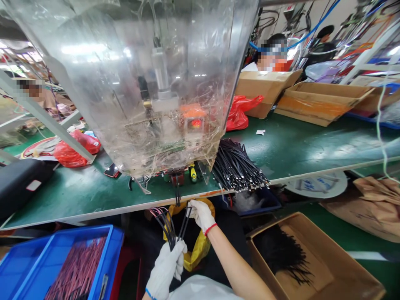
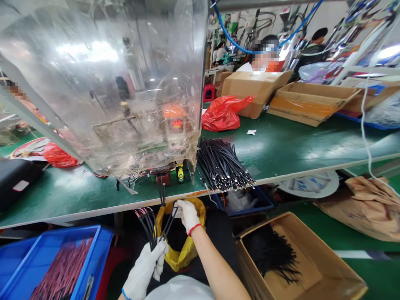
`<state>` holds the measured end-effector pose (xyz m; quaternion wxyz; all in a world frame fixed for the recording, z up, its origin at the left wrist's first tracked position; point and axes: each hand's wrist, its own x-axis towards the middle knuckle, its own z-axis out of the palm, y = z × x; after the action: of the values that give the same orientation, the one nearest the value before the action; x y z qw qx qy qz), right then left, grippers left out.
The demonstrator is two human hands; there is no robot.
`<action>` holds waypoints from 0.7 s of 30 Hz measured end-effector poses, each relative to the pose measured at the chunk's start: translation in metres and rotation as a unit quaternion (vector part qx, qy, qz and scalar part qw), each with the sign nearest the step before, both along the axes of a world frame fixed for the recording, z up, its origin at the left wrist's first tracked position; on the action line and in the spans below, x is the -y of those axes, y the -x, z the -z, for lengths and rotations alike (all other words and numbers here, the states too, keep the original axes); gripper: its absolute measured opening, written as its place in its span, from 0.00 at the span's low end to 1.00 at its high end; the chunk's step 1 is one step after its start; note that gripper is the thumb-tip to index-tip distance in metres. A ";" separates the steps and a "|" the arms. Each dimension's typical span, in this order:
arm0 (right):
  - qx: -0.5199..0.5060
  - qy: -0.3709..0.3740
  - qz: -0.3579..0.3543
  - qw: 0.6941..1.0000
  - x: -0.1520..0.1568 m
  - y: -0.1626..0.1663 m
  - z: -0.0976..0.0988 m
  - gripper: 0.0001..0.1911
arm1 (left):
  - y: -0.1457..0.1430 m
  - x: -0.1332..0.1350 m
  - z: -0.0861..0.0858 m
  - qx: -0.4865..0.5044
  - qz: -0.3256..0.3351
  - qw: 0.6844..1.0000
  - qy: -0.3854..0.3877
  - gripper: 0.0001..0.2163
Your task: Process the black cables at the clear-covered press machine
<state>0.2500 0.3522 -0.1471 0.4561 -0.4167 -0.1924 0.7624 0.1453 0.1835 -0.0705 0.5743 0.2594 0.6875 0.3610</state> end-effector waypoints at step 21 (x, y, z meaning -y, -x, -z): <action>0.064 0.024 -0.035 0.997 0.009 -0.002 0.016 0.14 | -0.006 0.017 0.026 0.094 -0.020 0.994 0.060 0.21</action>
<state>0.2523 0.3428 -0.1630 0.4062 -0.4683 -0.2172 0.7540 0.1513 0.1665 -0.0962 0.6435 0.1753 0.6561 0.3531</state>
